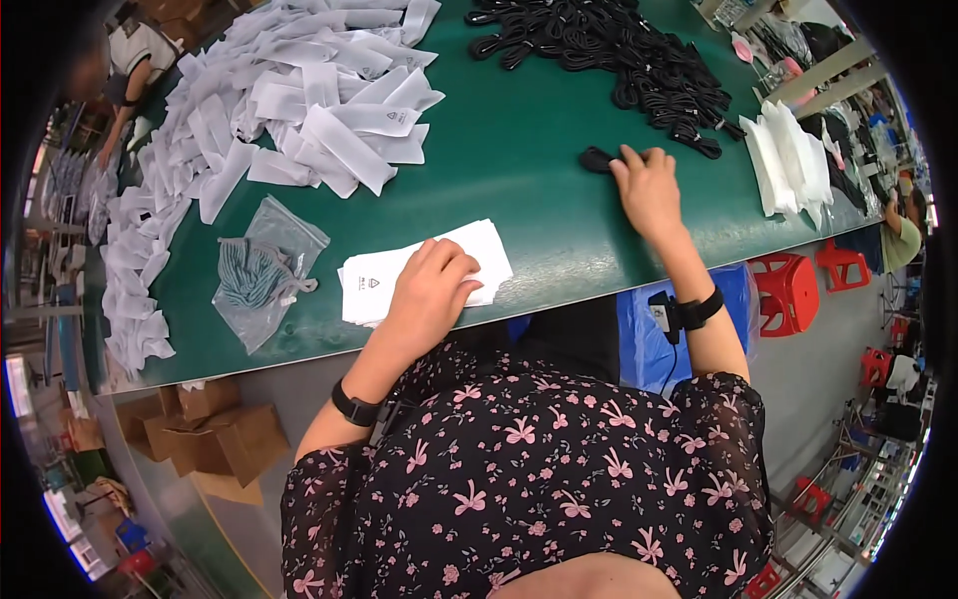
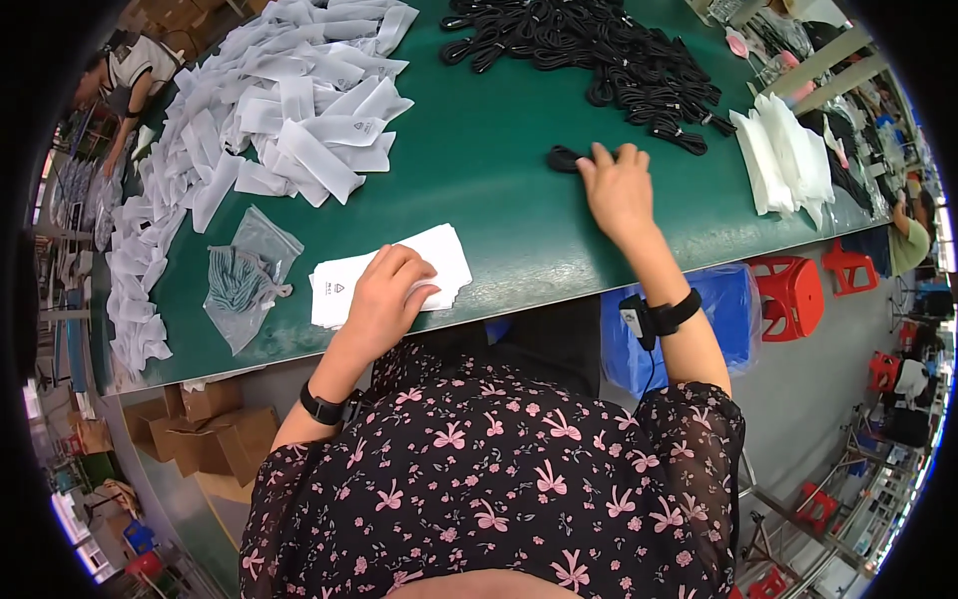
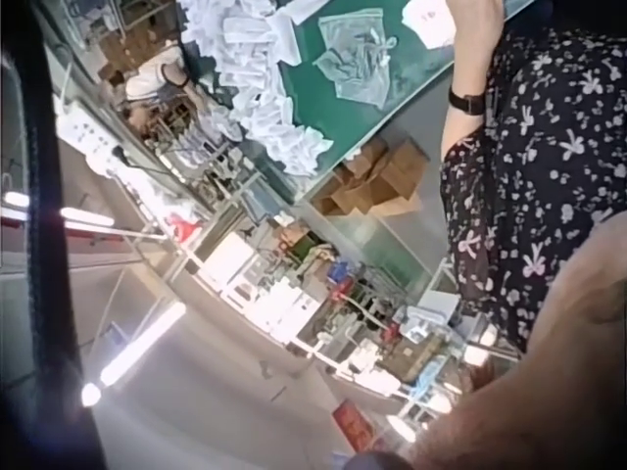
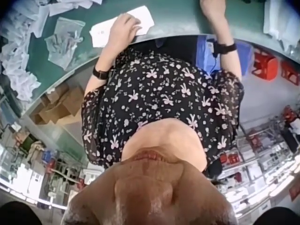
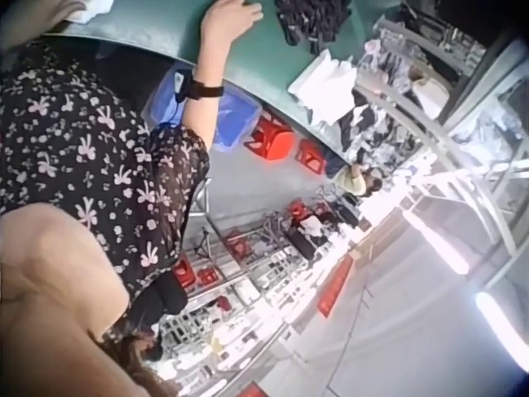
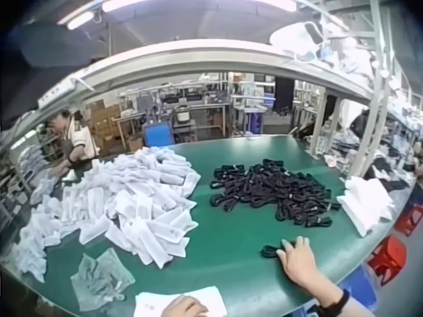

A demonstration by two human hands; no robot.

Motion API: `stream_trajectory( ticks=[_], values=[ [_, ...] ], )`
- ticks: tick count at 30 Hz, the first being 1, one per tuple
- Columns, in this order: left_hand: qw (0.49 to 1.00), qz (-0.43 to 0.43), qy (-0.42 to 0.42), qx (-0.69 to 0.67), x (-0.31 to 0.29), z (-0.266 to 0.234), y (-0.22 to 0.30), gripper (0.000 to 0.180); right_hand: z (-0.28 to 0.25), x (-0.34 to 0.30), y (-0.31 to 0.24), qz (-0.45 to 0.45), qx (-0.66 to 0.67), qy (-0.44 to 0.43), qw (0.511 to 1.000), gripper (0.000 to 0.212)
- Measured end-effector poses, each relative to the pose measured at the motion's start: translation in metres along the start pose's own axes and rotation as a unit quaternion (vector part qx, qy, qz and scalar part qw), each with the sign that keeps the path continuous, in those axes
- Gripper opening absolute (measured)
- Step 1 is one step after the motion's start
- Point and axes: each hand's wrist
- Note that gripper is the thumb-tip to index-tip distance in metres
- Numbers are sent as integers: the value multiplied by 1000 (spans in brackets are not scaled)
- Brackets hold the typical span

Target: The person packages power cables by hand, picking up a white bag, sliding a cable into it, and placing the packaged item onto a pile. This process is repeated for several cables throughout the video.

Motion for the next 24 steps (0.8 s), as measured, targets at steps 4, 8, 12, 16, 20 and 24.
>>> stream_trajectory(
  ticks=[4,8,12,16,20,24],
  values=[
    [1000,11,26,9,-3,4,-6,13,-29,-4,-44,-175,130,6,976,39],
    [998,-28,43,-21,-5,8,-5,11,-29,-17,-66,-206,210,28,955,43],
    [988,-115,51,-95,-9,9,-7,7,-53,-29,-91,-215,340,7,916,41],
    [963,-199,38,-177,-6,8,-5,5,-74,-44,-107,-257,322,19,911,39],
    [947,-234,42,-218,-4,8,-6,5,-72,-56,-108,-296,254,10,921,40],
    [959,-192,49,-202,-4,8,-2,4,-72,-55,-106,-340,272,-4,900,44]
  ],
)
Point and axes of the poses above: each hand's wrist, its own x-axis towards the middle knuckle, its own z-axis out of the palm, y = z × x, and after that the axes turned 10 degrees about -z, right-handed
